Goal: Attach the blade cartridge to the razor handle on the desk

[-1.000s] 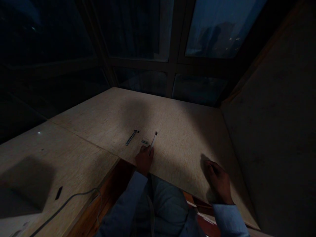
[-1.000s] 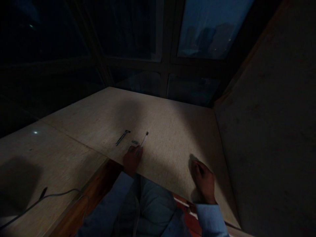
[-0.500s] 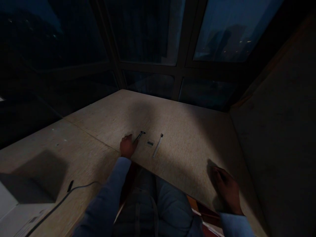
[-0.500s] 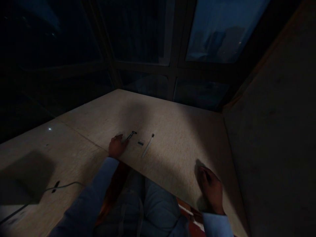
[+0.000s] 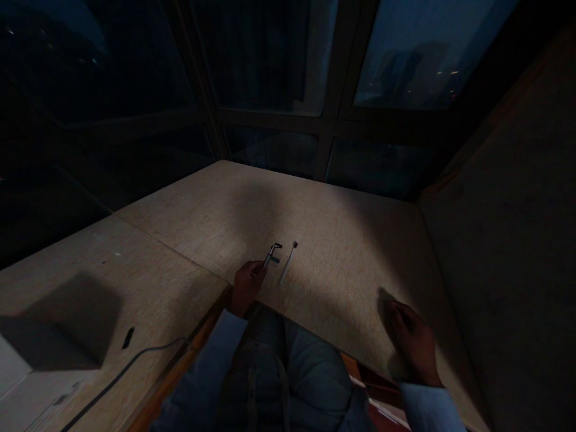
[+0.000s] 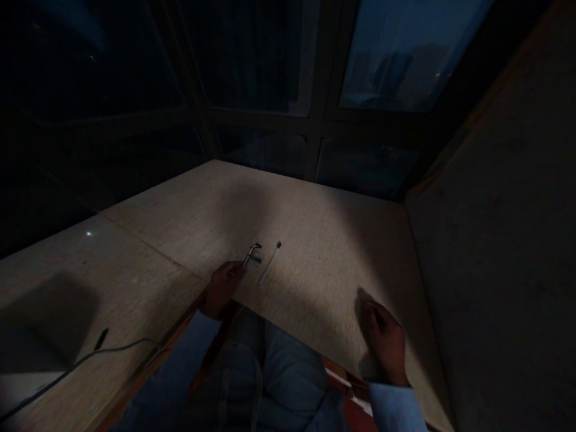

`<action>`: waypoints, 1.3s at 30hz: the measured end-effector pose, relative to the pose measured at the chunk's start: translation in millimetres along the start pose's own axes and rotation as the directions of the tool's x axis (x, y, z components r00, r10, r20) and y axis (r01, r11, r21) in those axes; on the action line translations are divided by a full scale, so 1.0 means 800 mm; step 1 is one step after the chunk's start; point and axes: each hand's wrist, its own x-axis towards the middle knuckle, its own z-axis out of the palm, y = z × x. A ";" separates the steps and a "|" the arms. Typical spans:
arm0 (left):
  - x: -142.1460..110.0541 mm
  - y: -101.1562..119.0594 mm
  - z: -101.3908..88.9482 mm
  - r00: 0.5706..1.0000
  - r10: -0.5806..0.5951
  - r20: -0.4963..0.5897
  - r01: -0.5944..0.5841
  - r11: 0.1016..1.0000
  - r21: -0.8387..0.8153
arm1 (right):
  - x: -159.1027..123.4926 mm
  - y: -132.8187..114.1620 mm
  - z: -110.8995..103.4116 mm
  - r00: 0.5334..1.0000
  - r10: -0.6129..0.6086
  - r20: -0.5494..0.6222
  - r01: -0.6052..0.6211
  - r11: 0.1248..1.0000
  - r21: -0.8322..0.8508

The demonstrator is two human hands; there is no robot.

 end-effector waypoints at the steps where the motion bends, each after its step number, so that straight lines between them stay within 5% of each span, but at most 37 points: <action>1: -0.012 0.008 0.010 0.999 -0.021 0.038 0.026 0.992 -0.125 | 0.000 0.000 0.001 1.000 -0.001 -0.002 0.001 1.000 0.007; 4: -0.044 0.037 0.044 0.971 -0.039 0.236 0.143 0.887 -0.439 | 0.000 -0.002 0.002 1.000 0.000 -0.017 0.001 1.000 0.030; 8: -0.069 0.080 0.088 0.883 -0.012 0.468 0.349 0.683 -0.642 | -0.001 -0.007 0.003 1.000 -0.006 -0.030 0.008 0.999 0.052; 15: -0.066 0.114 0.150 0.710 0.100 0.697 0.583 0.474 -0.661 | 0.001 -0.010 0.003 0.999 -0.022 -0.042 0.025 0.997 0.067; 20: -0.055 0.111 0.167 0.614 0.200 0.764 0.625 0.468 -0.625 | 0.002 -0.011 0.005 0.999 -0.004 -0.045 0.007 0.998 0.060; 33: -0.068 0.112 0.163 0.638 0.232 0.734 0.441 0.671 -0.596 | 0.003 -0.019 0.012 0.998 0.001 -0.064 -0.006 0.997 -0.080; 39: -0.073 0.110 0.159 0.697 0.213 0.685 0.448 0.616 -0.648 | 0.003 -0.022 0.016 0.997 -0.035 -0.066 0.023 0.985 -0.170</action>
